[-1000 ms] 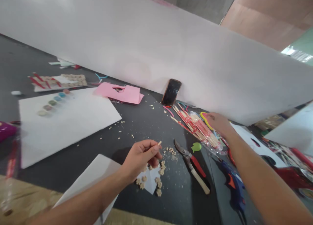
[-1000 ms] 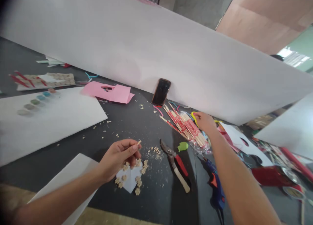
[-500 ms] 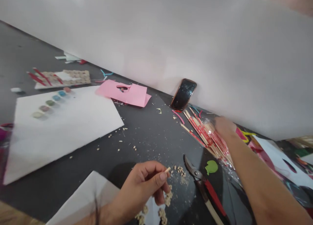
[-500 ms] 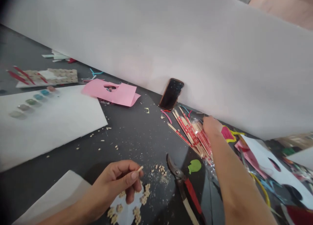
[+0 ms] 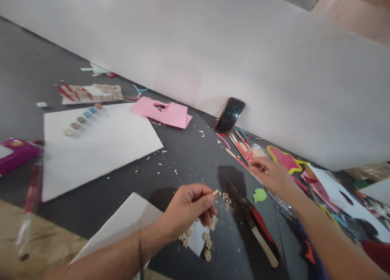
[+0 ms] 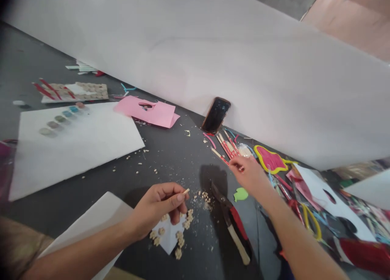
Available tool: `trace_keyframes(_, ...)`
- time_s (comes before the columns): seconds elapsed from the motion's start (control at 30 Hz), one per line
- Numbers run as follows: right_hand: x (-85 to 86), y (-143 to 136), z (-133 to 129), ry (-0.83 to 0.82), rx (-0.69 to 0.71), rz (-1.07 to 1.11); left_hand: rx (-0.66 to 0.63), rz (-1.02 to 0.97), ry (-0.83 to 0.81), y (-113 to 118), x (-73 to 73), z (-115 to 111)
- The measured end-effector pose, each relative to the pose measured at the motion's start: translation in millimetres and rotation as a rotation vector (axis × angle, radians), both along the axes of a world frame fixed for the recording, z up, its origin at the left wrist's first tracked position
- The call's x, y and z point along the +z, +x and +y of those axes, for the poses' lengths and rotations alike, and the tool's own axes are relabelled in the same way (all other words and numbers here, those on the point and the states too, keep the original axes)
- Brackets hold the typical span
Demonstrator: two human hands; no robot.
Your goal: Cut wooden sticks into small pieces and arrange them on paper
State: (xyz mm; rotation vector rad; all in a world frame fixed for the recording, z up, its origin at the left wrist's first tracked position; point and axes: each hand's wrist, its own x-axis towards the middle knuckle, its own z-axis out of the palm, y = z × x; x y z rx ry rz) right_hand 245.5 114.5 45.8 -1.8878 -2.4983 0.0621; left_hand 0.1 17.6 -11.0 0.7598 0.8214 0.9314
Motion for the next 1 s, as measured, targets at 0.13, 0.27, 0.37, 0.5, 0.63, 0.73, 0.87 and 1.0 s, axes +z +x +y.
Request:
trace_keyframes(0.13,-19.9,-38.3,-65.8,-0.073,0.247,0.028,0.003,0.027,0.069,1.5,-3.3,-2.3)
trace_keyframes(0.27,-32.4,-50.3,-88.6,-0.045,0.264,0.026,0.023,0.03,0.125,1.6,-6.5,-3.3)
trace_keyframes(0.37,-28.7,-46.3,-94.2,-0.025,0.247,0.033,0.044,0.017,0.134,0.5,-6.5,-2.6)
trace_keyframes(0.5,-22.5,-28.5,-109.6,0.01,0.16,0.036,0.051,0.009,0.156,-2.2,-6.9,-1.4)
trace_keyframes(0.63,-32.3,-7.5,-132.9,0.027,0.04,0.048,0.038,0.008,0.169,-3.3,-8.2,-1.8)
trace_keyframes(0.73,-44.4,-1.3,-145.7,0.04,-0.038,0.105,0.021,0.012,0.176,-2.7,-7.3,-3.3)
trace_keyframes(0.87,-52.8,-2.6,-147.4,0.049,-0.124,0.252,0.004,0.03,0.189,-1.9,-5.1,-5.7)
trace_keyframes(1.0,-43.1,6.0,-144.0,0.007,-0.259,0.469,-0.006,0.046,0.192,-1.7,-7.2,-6.1)
